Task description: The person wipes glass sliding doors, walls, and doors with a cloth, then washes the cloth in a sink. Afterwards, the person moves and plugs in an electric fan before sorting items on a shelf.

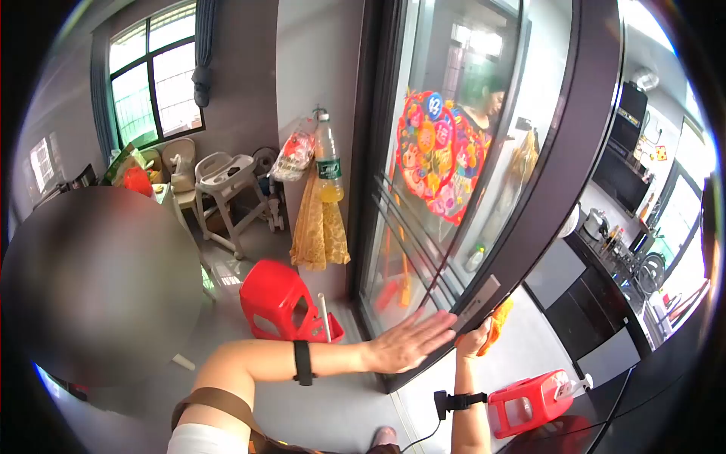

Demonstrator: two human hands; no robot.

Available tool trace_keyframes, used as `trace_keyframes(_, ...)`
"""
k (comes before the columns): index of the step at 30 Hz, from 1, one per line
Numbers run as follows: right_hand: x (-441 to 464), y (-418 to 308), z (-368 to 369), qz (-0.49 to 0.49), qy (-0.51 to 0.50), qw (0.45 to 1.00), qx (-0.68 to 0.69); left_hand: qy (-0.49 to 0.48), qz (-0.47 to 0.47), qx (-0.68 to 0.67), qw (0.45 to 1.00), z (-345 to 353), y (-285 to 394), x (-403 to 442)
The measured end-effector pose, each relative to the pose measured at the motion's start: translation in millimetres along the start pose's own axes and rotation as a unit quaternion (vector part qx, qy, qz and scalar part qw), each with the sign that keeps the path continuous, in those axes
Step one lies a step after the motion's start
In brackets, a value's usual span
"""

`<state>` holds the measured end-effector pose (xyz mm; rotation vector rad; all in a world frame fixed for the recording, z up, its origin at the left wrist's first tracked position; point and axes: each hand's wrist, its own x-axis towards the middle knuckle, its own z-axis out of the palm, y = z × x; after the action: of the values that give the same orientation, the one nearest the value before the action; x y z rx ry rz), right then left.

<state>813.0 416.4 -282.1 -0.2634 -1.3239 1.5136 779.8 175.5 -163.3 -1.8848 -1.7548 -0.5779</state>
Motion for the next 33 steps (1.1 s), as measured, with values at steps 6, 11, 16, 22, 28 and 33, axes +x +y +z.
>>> trace_keyframes(6, 113.3, -64.7, 20.4, -0.155, -0.067, 0.960, -0.222, 0.133, 0.067, 0.023, 0.989, -23.6, -50.0, 134.0)
trace_keyframes(11, 195.7, -244.7, 98.5, -0.373, -0.048, 0.923, -0.086, 0.195, 0.140, 0.089, 0.967, 7.6, -103.5, 174.8)
trace_keyframes(16, 293.4, -367.8, 146.6, -0.427, -0.064, 0.890, -0.145, 0.165, 0.247, 0.066, 0.953, 5.4, -71.3, 183.2)
trace_keyframes(22, 317.7, -492.8, 246.4, -0.580, -0.039, 0.759, -0.295, 0.130, 0.307, 0.263, 0.905, -5.3, -77.0, 195.2)
trace_keyframes(28, 301.3, -436.9, 273.2, -0.568, -0.082, 0.755, -0.317, 0.149, 0.292, 0.228, 0.917, -1.6, -74.1, 193.8)
trace_keyframes(33, 260.0, -379.9, 220.2, -0.549, -0.094, 0.794, -0.244, 0.149, 0.233, 0.067, 0.959, -7.3, -60.3, 176.9)
